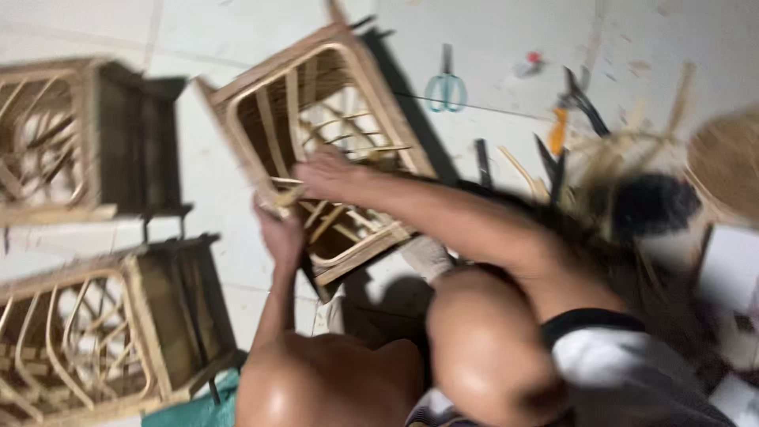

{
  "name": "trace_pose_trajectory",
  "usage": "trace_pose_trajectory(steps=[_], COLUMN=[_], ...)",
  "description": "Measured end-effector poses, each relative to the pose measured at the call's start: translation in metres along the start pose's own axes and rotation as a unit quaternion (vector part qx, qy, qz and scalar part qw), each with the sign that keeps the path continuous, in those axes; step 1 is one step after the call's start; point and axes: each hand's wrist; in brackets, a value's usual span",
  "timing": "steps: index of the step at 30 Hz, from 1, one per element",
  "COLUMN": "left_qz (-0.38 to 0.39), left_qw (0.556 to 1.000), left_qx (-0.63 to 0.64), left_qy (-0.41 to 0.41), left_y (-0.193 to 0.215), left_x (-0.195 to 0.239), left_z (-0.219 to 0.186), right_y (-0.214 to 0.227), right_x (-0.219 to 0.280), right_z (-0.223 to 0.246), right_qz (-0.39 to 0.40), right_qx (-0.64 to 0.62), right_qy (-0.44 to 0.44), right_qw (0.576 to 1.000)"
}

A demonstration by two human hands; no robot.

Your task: The person applies glue to the joints of a rectangular bamboo basket frame and presses the pieces together. They then remove excess bamboo strips from inside the frame and place them aside.

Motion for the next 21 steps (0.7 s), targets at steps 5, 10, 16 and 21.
trace_pose_trajectory(steps=[5,10,16,21], left_qz=[-0.002,0.015,0.056,0.135], left_qw=[0.993,0.992,0.973,0.974], left_qx=[0.036,0.047,-0.057,0.149], left_qy=[-0.113,-0.118,-0.217,-0.103], left_y=[0.009,0.015,0.022,0.016], left_x=[0.006,0.036,0.085,0.083], left_z=[-0.003,0.015,0.047,0.043], right_y=[-0.012,-0.054,-0.063,-0.055], right_x=[-0.032,-0.026,-0.044,-0.033], right_z=[0.017,0.005,0.011,0.028], right_qz=[-0.166,-0.167,-0.061,0.012], right_qx=[0.048,0.217,0.053,0.098], right_qy=[-0.078,-0.108,-0.070,-0.102], right_qw=[0.982,0.956,0.994,0.990])
Point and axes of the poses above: each hand's wrist, its own x-axis away from the middle knuckle, its own y-axis out of the back of the hand, z = x × y, and after that the axes turned 9 degrees about y, right-handed
